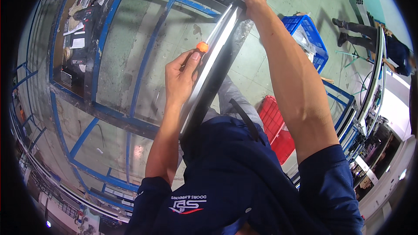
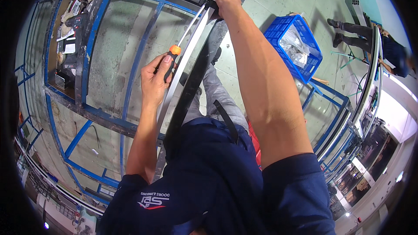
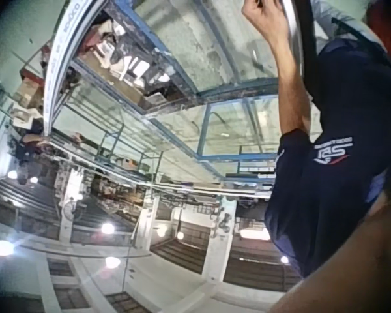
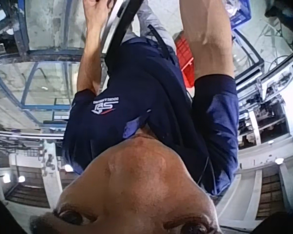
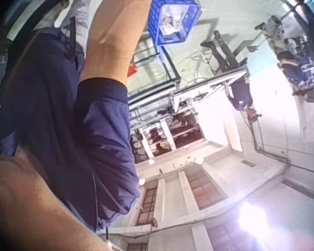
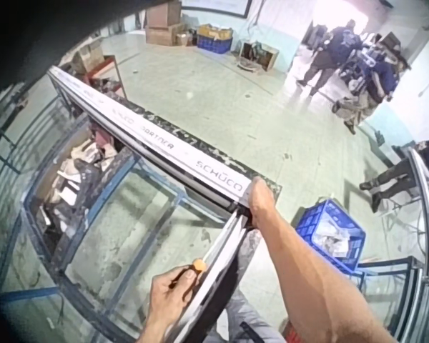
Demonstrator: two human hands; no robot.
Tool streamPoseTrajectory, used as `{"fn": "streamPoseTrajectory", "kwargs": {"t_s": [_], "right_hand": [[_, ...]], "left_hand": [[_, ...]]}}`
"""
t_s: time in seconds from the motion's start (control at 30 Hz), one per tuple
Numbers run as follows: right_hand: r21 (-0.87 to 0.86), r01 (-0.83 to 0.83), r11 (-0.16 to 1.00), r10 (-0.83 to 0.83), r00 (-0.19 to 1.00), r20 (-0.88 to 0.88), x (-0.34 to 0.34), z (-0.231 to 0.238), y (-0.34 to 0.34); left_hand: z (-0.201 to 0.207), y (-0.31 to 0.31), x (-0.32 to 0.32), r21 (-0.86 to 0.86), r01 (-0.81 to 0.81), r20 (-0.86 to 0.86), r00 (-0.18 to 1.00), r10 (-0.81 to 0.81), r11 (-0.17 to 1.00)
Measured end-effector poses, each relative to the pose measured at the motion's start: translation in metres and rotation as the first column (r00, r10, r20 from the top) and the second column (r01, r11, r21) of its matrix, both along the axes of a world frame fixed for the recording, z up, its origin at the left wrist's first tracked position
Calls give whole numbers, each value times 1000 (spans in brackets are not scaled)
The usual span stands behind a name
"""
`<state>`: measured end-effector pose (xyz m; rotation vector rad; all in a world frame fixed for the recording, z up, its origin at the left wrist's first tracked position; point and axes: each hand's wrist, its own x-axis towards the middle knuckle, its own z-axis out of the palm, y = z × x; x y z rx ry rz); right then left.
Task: Assembling a window frame by securing corner brackets and profiles using a screwdriver.
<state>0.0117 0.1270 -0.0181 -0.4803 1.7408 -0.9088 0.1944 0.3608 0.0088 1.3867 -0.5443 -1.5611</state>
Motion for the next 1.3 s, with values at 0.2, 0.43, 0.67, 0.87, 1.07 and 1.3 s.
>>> {"fn": "streamPoseTrajectory", "kwargs": {"t_s": [0.2,0.43,0.67,0.87,1.07,1.3], "right_hand": [[-14,20,1000,-20,1000,2,-9,6,-3],[30,-160,987,148,962,229,-30,-8,-14],[25,-131,991,130,991,29,-12,1,-10],[70,-141,988,141,990,-3,-8,0,-5],[143,-276,950,265,960,93,-9,32,-6],[247,-210,946,136,948,286,8,44,9]], "left_hand": [[4,-7,-5,-14,18,13,1000,-18,1000],[7,-6,1,-40,128,17,992,-127,991],[16,-11,16,87,127,-297,950,-96,988],[13,-17,21,326,167,-346,937,-46,930],[19,-23,18,230,212,-363,924,-118,950],[25,-22,17,225,209,-307,942,-134,952]]}}
